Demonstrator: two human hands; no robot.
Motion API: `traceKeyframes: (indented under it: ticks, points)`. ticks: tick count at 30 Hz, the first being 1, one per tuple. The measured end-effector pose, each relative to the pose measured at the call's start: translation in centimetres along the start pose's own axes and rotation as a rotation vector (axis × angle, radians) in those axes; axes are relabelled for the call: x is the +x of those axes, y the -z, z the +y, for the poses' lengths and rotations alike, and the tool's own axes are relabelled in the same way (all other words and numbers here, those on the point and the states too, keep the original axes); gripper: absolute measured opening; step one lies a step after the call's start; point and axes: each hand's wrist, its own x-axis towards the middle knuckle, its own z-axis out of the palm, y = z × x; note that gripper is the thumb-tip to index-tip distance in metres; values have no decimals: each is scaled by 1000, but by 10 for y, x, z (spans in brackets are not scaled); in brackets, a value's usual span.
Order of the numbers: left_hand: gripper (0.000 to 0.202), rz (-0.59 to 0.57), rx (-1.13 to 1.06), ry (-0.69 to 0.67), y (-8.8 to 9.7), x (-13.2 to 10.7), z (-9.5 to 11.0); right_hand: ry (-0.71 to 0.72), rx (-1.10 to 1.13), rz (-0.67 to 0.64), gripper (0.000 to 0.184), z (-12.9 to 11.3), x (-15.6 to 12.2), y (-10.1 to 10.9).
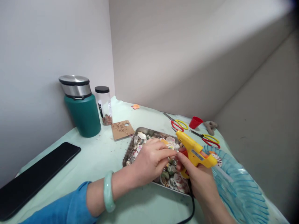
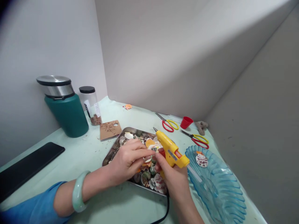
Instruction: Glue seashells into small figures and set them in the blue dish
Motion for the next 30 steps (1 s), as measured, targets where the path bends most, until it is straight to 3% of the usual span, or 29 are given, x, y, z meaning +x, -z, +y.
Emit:
traceKeyframes:
  ticks: [5, 10, 15, 20, 25, 30]
  points:
    - [25, 5, -70, -100, -3, -3, -3, -48, 121, -144, 32, 7, -2, 3]
    - [23, 22, 92, -245, 0, -4, 3, -14, 262, 9, 32, 7, 3, 4]
    - [14, -154, 107, -493, -2, -6, 14, -17, 401, 79, 34, 4, 3, 2]
    - [30, -275, -11, -662, -19, -8, 19, -125, 382, -63, 33, 3, -9, -2]
    - [31, -345, -65, -678, -20, -7, 21, -279, 342, -198, 33, 1, -12, 0]
    - [32, -312, -189, -657, -17, -11, 20, -353, 502, -356, 23, -2, -12, 5]
